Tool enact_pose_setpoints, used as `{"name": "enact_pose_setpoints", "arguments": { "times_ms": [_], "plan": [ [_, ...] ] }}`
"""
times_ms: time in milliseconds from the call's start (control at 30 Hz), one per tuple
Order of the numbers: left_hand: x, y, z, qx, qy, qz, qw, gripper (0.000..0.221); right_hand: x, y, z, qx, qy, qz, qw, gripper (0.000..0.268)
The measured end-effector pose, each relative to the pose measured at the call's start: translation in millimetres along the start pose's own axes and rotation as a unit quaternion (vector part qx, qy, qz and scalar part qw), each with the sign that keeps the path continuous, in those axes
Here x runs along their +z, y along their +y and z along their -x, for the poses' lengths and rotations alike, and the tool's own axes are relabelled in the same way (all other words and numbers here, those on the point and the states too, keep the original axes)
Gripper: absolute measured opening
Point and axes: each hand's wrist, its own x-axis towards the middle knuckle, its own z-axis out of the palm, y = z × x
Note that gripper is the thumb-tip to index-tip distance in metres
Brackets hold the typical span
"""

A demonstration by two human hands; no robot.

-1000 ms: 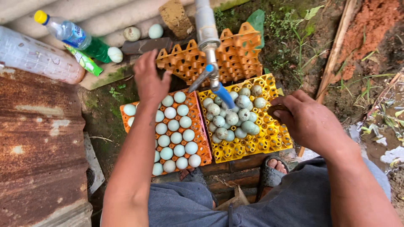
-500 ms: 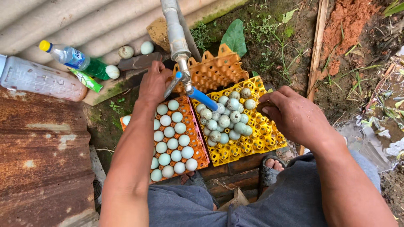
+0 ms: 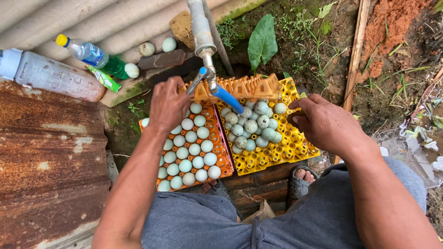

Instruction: The person washes eggs under a running tap and places them into egg trays.

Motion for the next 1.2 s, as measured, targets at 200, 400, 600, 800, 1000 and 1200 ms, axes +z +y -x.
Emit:
{"name": "enact_pose_setpoints", "arguments": {
  "times_ms": [200,400,600,800,1000,1200],
  "plan": [
    [9.5,12.3,29.9,-0.029,0.060,0.111,0.992,0.009,-6.7,-19.4,15.0,0.001,0.015,-0.026,1.000,0.051],
    [33.7,13.0,29.4,0.002,0.083,0.075,0.994,0.010,27.5,-3.3,-8.4,-0.003,0.051,-0.058,0.997,0.067],
    [-30.0,0.0,35.3,-0.049,0.025,0.115,0.992,0.009,38.1,-14.4,-16.3,-0.032,0.110,-0.138,0.984,0.081],
    [-74.6,-44.0,54.6,-0.081,-0.012,0.081,0.993,0.013,53.6,-6.2,-26.2,-0.027,0.079,-0.075,0.994,0.071],
    [-82.8,-74.3,125.9,-0.006,0.006,-0.047,0.999,0.013,40.6,-5.3,-24.4,-0.035,0.073,-0.027,0.996,0.065],
    [-41.4,-48.7,226.2,-0.035,-0.147,-0.095,0.984,0.029,43.7,-16.2,-16.7,-0.036,0.035,0.047,0.998,0.057]
  ]
}}
